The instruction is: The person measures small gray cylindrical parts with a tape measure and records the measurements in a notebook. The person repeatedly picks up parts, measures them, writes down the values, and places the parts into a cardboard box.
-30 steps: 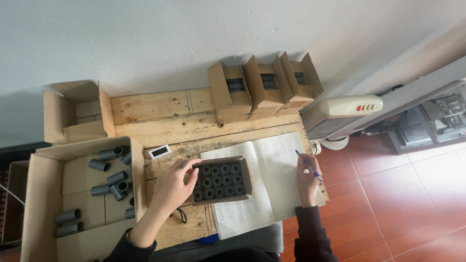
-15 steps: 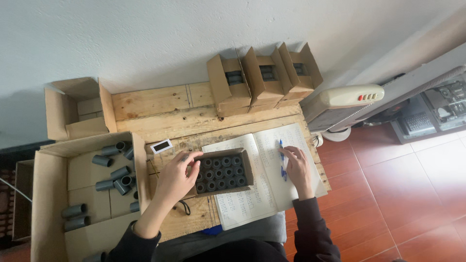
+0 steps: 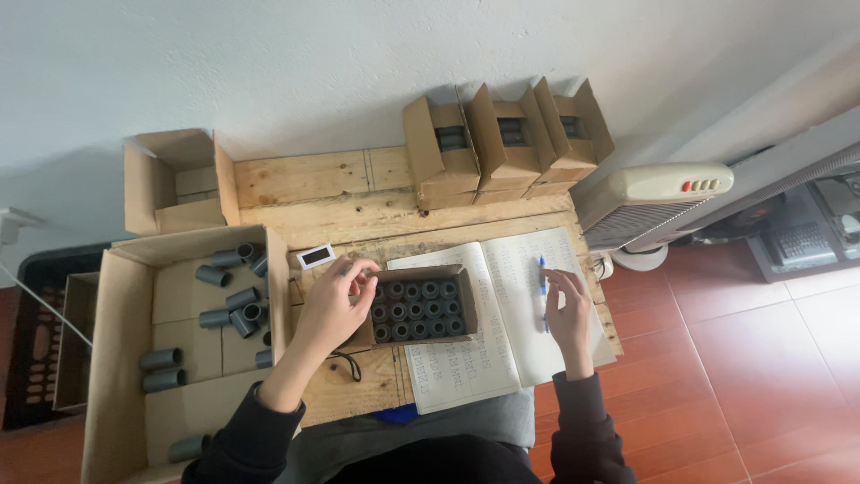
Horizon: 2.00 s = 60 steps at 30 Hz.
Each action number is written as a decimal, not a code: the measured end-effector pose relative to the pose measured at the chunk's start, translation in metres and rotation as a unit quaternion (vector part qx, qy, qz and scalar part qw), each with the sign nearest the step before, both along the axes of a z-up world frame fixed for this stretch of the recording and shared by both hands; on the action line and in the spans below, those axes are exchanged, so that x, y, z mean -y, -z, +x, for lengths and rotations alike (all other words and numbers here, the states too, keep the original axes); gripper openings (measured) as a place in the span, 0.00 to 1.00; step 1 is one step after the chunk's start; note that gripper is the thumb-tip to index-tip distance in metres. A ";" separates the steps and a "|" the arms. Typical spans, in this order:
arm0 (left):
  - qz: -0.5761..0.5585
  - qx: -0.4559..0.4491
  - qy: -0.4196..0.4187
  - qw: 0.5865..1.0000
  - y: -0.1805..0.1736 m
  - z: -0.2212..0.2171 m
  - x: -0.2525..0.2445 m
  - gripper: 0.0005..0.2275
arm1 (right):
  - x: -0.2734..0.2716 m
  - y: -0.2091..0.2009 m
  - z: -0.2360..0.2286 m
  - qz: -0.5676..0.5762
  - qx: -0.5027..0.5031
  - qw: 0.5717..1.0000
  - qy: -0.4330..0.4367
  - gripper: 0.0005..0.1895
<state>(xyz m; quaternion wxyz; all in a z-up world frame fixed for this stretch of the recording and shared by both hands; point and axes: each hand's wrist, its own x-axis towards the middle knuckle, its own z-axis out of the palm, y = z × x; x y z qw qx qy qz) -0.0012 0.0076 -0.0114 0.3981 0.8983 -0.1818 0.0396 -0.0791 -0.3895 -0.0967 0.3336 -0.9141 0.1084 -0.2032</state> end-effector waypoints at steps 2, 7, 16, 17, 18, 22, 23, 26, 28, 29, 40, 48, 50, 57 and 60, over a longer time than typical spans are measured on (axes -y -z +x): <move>-0.011 -0.018 -0.013 1.000 -0.006 0.001 -0.003 0.07 | -0.020 -0.009 -0.002 0.044 0.006 0.999 -0.009 0.18; 0.039 -0.040 -0.014 0.998 -0.047 -0.020 -0.009 0.06 | -0.041 -0.013 -0.006 0.077 -0.002 0.997 -0.010 0.16; 0.026 -0.098 -0.022 0.995 -0.024 -0.079 -0.009 0.12 | -0.010 0.012 -0.018 0.063 -0.012 0.991 0.118 0.15; 0.004 -0.085 -0.038 0.996 -0.015 -0.083 -0.005 0.15 | -0.014 0.006 -0.017 0.070 0.007 0.991 0.110 0.14; -0.017 -0.072 -0.054 0.996 -0.007 -0.087 -0.002 0.18 | -0.019 0.001 -0.018 0.077 0.026 0.991 0.102 0.13; -0.057 -0.017 -0.082 0.995 0.013 -0.098 0.012 0.19 | -0.048 0.024 -0.015 0.096 0.060 0.993 -0.030 0.10; -0.055 -0.014 -0.061 0.997 0.016 -0.098 0.013 0.20 | -0.063 0.021 -0.015 0.106 0.069 0.988 -0.091 0.10; -0.015 -0.013 -0.019 1.000 0.032 -0.098 0.014 0.22 | -0.103 -0.011 -0.020 0.129 0.047 0.973 -0.185 0.15; 0.024 -0.013 0.002 1.000 0.041 -0.097 0.014 0.23 | -0.119 -0.031 -0.023 0.142 0.017 0.965 -0.218 0.20; 0.051 0.011 0.015 0.999 0.044 -0.096 0.014 0.23 | -0.122 -0.037 -0.023 0.116 -0.006 0.962 -0.247 0.28; 0.118 -0.005 -0.032 0.992 0.063 -0.071 0.025 0.28 | -0.115 -0.051 0.009 0.092 -0.094 0.959 -0.249 0.50; 0.237 0.045 -0.049 0.969 0.074 -0.056 0.030 0.29 | -0.118 -0.051 0.025 -0.085 -0.069 0.943 -0.314 0.15; 0.248 0.045 -0.041 0.967 0.090 -0.061 0.030 0.28 | -0.116 -0.046 0.022 -0.122 -0.036 0.927 -0.352 0.13; 0.280 0.023 -0.013 0.960 0.078 -0.070 0.032 0.32 | -0.120 -0.038 0.020 -0.396 -0.037 0.835 -0.379 0.48; 0.269 0.008 -0.008 0.963 0.070 -0.072 0.030 0.33 | -0.124 -0.039 0.027 -0.357 -0.023 0.842 -0.403 0.49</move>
